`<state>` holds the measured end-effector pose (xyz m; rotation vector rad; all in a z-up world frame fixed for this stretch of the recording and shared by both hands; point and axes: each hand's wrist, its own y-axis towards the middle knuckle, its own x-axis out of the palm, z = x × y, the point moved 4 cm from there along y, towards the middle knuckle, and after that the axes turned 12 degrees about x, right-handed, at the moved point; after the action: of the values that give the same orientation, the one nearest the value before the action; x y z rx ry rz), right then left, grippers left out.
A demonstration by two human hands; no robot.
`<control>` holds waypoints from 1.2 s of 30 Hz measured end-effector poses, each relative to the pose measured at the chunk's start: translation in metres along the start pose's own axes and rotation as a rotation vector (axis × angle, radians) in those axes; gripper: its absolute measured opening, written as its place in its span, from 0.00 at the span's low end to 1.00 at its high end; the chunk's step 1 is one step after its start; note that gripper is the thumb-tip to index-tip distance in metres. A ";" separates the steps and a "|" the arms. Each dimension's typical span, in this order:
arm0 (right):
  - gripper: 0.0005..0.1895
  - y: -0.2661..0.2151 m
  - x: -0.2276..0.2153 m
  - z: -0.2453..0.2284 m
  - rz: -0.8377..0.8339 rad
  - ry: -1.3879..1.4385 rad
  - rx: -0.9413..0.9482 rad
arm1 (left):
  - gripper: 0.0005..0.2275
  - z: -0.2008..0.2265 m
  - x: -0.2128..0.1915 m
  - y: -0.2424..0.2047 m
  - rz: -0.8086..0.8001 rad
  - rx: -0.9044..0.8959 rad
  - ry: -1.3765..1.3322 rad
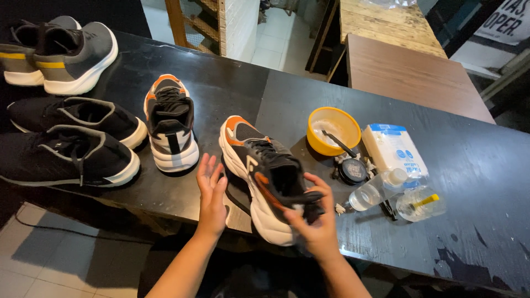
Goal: The person scrubs the white midsole of a sneaker with a small brush, then switches to a larger sneaker and scrubs its white midsole with a larger brush dipped in a cleaning solution. The person handles the shoes and brushes throughout the process.
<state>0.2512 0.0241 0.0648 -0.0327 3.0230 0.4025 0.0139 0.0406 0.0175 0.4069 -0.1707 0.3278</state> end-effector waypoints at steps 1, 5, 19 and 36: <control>0.23 0.002 -0.001 0.004 -0.003 0.000 -0.001 | 0.31 0.005 -0.001 0.003 0.003 0.001 0.000; 0.26 0.005 -0.002 0.008 -0.047 0.419 0.085 | 0.38 0.008 0.010 0.003 0.051 -0.457 -0.224; 0.42 -0.005 -0.004 -0.022 -0.152 0.182 0.021 | 0.41 0.079 -0.002 0.011 -0.083 -0.116 -0.038; 0.26 -0.009 0.045 -0.036 0.110 -0.114 -0.155 | 0.45 0.069 -0.041 0.058 -0.448 0.481 0.794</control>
<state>0.2034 0.0057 0.0927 0.1406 2.8832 0.6252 -0.0512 0.0507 0.0917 0.7411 0.7821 0.0634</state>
